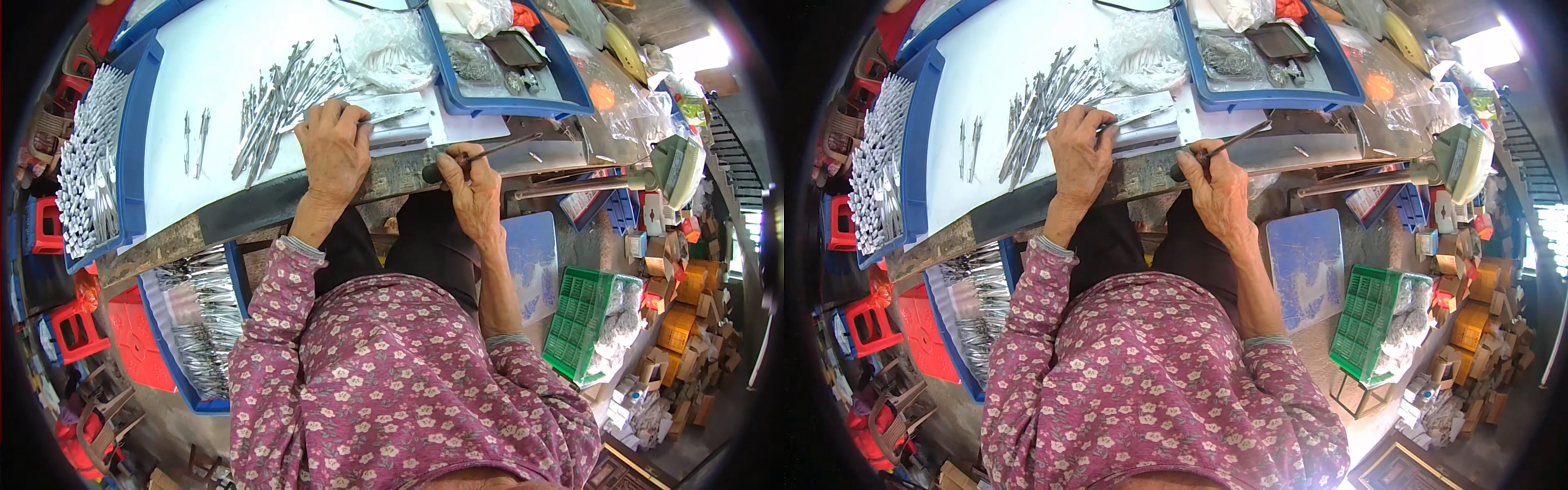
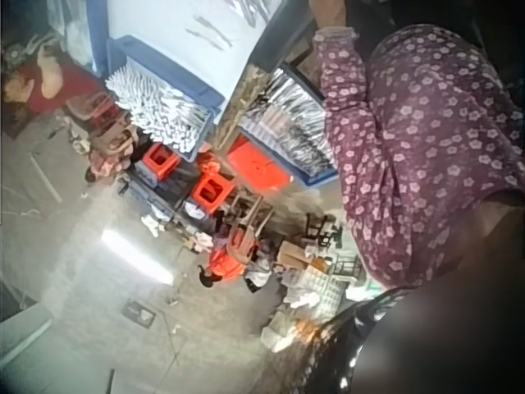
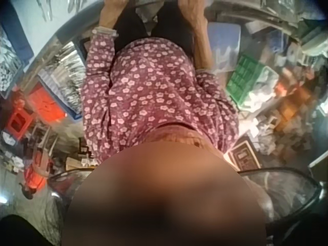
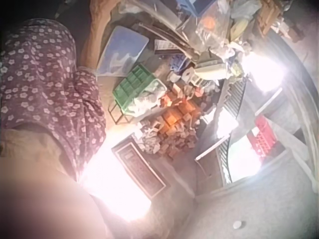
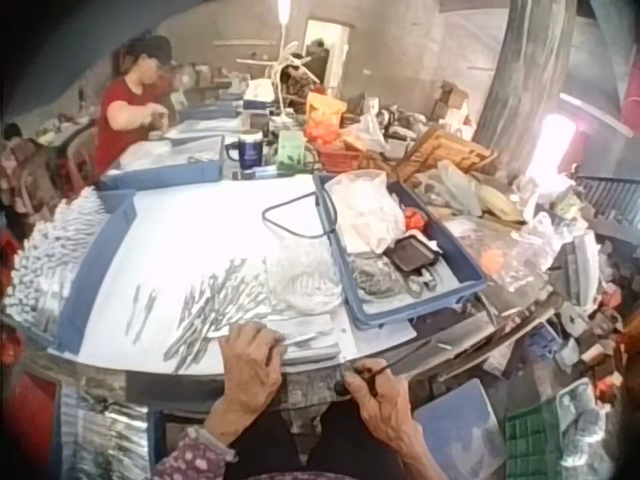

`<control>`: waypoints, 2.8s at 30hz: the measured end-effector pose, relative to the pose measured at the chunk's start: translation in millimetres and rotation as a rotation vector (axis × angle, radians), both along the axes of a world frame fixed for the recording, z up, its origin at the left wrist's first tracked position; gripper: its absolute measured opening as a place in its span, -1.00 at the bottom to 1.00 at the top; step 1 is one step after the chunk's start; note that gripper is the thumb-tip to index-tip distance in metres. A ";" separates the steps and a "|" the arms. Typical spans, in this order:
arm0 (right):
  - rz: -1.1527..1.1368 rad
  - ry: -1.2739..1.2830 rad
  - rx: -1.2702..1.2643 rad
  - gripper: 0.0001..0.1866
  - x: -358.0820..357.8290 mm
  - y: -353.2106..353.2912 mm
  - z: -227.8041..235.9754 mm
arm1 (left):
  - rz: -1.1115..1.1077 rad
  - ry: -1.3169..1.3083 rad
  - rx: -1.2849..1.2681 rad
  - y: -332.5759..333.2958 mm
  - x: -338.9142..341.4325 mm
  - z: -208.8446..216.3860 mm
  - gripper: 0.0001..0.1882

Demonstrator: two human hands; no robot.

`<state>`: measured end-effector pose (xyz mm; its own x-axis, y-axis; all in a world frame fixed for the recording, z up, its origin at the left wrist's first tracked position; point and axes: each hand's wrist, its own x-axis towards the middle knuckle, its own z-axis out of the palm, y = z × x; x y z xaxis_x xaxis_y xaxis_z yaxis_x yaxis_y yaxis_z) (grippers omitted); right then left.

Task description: Finishing and inspecting small metal components using a hand tool at a workshop bench.

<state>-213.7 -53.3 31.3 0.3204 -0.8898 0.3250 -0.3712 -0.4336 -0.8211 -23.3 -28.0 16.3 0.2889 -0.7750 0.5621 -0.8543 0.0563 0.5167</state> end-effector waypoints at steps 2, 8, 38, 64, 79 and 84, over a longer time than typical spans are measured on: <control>0.006 0.014 0.014 -0.82 1.1 1.8 -0.7 | -0.003 0.003 -0.016 0.5 1.0 -0.6 -0.86; 0.039 0.047 0.000 -0.79 5.3 4.2 -8.1 | -0.027 0.055 -0.085 8.8 4.2 -1.8 -0.89; 0.135 0.121 0.046 -0.79 14.9 13.7 -16.6 | -0.065 0.206 -0.103 17.6 14.7 -1.2 -0.92; 0.127 0.129 0.036 -0.82 18.4 14.9 -14.1 | -0.029 -0.062 -0.113 18.0 11.9 -4.0 -0.82; 0.133 0.065 0.122 -0.80 18.0 12.2 -17.0 | 0.050 0.467 -0.218 32.0 32.0 12.0 -0.92; 0.145 0.058 0.151 -0.80 19.5 12.9 -15.3 | 0.021 1.042 -0.223 59.9 65.6 14.6 -0.81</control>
